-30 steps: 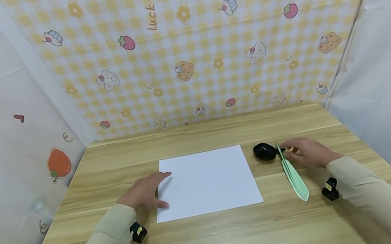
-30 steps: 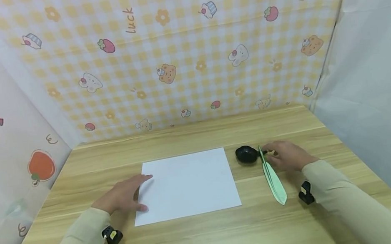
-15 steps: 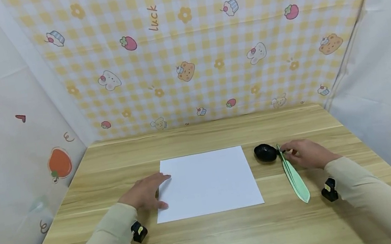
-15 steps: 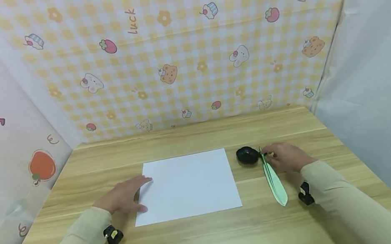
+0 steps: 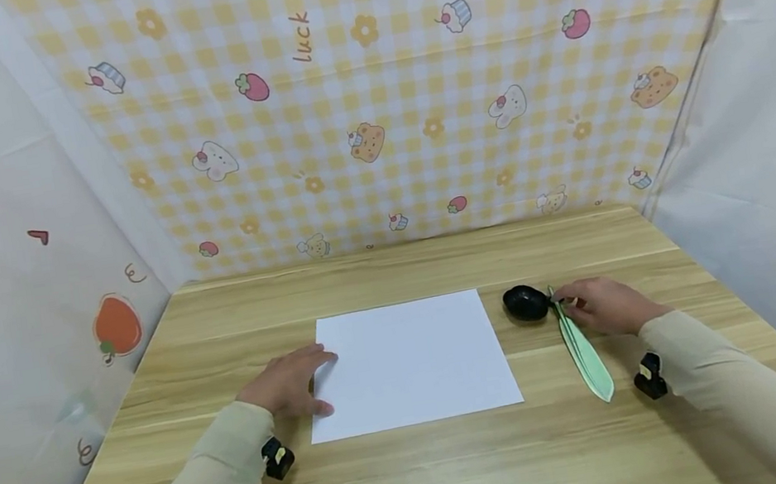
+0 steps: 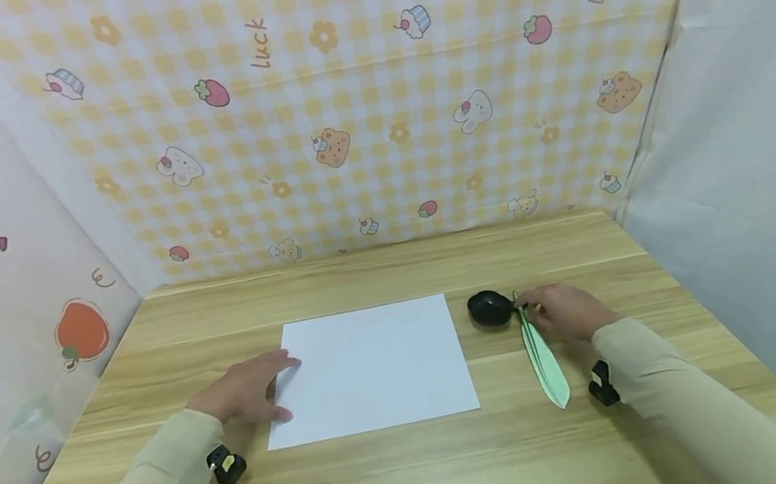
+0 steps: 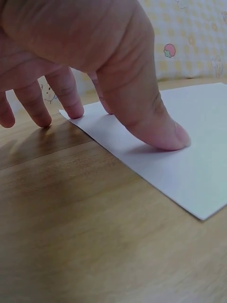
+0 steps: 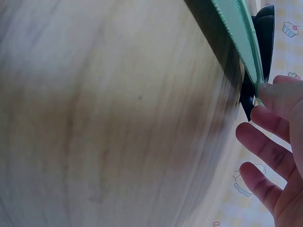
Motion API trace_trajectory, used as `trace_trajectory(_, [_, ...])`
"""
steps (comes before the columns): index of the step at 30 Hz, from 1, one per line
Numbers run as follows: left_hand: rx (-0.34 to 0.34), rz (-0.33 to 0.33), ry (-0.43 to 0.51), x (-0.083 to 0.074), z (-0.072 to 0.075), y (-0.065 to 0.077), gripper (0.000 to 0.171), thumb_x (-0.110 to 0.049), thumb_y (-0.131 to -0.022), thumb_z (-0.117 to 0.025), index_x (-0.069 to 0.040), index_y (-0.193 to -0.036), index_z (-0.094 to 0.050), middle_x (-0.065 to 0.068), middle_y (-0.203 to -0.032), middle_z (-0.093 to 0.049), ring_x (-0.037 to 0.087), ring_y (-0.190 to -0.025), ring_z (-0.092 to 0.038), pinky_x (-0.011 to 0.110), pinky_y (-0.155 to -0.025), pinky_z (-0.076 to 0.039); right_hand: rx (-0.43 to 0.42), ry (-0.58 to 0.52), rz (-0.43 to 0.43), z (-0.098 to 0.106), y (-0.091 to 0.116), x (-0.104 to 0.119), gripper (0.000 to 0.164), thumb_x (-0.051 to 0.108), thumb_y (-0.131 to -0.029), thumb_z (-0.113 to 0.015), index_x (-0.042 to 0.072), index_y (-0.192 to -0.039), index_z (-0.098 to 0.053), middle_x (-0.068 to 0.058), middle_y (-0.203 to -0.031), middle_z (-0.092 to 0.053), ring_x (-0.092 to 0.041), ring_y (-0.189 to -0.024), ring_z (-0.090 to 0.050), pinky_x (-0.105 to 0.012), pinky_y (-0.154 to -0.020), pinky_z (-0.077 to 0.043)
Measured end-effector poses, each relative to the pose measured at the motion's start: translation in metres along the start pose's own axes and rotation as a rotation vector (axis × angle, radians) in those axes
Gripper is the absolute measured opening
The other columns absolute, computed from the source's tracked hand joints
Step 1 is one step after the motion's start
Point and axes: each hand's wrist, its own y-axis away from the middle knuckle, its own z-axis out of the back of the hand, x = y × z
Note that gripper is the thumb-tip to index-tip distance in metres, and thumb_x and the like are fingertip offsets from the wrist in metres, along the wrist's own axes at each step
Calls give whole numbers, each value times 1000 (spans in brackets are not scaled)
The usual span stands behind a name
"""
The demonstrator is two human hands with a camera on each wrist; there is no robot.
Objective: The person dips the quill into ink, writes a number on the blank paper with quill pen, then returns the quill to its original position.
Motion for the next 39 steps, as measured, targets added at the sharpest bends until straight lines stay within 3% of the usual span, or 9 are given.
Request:
trace_trajectory(19, [10,12,28,2,-2,0,73,-28,-75,-84,-9,-137,-52,18,-148,-39,38,-135,-37,58,-106,-31,33,11,34,-4,-6,0,23,-7,-84,-65,4,-104,-70,-8,-97,-71,-20,-79,-67,-36,-67,-56])
trace_trajectory(39, [14,50,62,-2,-3,0,74,-29,-75,-85,-14,-139,-51,14,-151,-36,40,-133,-38,57,-105,-35,2,52,77,-4,-4,-1,24,-10,-79,-69,7,-95,-74,-3,-92,-71,-19,-79,-66,-35,-67,-55])
